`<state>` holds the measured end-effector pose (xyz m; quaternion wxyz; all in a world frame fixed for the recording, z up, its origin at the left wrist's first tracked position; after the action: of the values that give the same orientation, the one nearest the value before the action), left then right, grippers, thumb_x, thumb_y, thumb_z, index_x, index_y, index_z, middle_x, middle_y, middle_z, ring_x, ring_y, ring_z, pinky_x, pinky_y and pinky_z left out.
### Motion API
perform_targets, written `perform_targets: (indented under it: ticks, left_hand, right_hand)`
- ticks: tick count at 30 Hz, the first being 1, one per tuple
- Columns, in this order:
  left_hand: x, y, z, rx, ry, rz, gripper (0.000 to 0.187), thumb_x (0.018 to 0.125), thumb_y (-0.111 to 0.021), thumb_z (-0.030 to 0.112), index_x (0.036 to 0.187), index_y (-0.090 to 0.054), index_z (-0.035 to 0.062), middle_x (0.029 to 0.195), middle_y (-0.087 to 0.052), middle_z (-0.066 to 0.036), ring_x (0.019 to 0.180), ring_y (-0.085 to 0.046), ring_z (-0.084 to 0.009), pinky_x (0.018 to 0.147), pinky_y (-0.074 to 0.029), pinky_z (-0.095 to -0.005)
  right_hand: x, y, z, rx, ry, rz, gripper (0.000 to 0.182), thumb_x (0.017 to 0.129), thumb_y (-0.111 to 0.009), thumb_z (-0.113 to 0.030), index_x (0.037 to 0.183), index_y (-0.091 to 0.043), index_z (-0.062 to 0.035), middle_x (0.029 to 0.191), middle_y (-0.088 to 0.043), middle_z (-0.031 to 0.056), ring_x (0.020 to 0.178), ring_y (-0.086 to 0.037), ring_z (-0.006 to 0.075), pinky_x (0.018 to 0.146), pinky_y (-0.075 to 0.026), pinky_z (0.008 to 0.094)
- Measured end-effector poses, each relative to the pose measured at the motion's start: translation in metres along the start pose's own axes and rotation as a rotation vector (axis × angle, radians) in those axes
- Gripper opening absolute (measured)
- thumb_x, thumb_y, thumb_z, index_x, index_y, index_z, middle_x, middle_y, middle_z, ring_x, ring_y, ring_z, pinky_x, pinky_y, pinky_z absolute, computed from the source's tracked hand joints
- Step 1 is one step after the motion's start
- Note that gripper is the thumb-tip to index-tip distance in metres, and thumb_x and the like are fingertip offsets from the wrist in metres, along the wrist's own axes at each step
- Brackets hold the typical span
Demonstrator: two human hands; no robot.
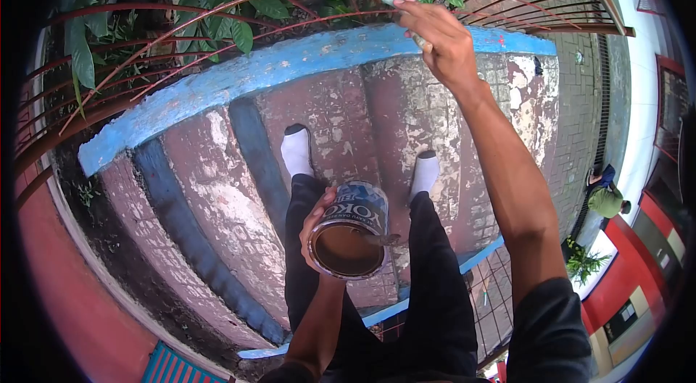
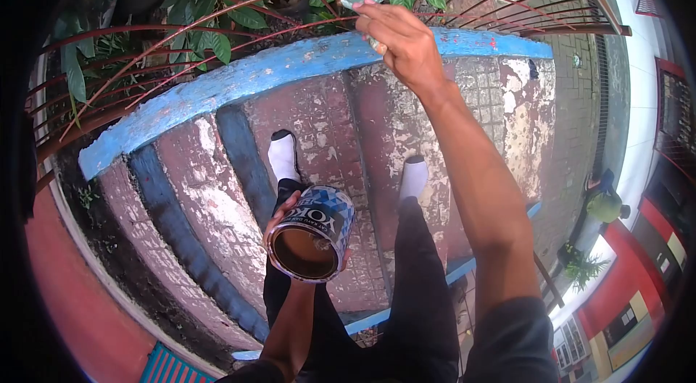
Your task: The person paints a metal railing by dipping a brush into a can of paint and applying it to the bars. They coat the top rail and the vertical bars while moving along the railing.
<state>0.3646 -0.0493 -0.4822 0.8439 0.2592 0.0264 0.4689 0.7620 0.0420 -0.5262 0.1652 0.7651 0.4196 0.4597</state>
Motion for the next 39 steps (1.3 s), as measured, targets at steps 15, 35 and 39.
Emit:
perform_targets:
  ticks: [15,35,39]
  left_hand:
    - [0.061,-0.048,0.133,-0.257,-0.096,0.146,0.074,0.090,-0.092,0.016,0.148,-0.048,0.0009,0.145,-0.063,-0.028,0.139,-0.063,-0.0444,0.119,-0.053,-0.0600]
    - [0.089,-0.073,0.226,-0.532,0.081,-0.091,0.108,0.067,-0.108,0.023,0.153,-0.047,-0.0025,0.156,-0.057,-0.029,0.149,-0.055,-0.0427,0.123,-0.047,-0.0550]
    - [0.095,-0.064,0.221,-0.471,0.135,-0.088,0.106,0.069,-0.107,0.024,0.153,-0.048,-0.0034,0.155,-0.059,-0.029,0.146,-0.059,-0.0381,0.122,-0.048,-0.0534]
  right_hand:
    - [-0.182,0.151,-0.095,0.107,-0.667,0.082,0.018,0.091,-0.079,0.009,0.106,-0.078,-0.0016,0.113,-0.070,0.0124,0.119,-0.076,0.0309,0.091,-0.063,0.0417]
    - [-0.352,0.250,-0.104,1.410,-2.020,0.403,0.020,0.097,-0.062,0.007,0.117,-0.060,0.0054,0.107,-0.068,0.0174,0.090,-0.071,0.0283,0.080,-0.064,0.0384]
    - [-0.280,0.201,-0.095,1.385,-1.989,0.238,0.013,0.106,-0.058,-0.009,0.117,-0.062,-0.0018,0.097,-0.066,0.0107,0.075,-0.061,0.0190,0.061,-0.050,0.0304]
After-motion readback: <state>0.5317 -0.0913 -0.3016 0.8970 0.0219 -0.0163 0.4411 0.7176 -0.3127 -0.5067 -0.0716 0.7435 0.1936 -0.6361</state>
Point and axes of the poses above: each hand's wrist, its own x-axis towards the middle knuckle, its own y-axis out of the back of the hand, z = x × y, the point moved 1 cm from there along x, towards the middle knuckle
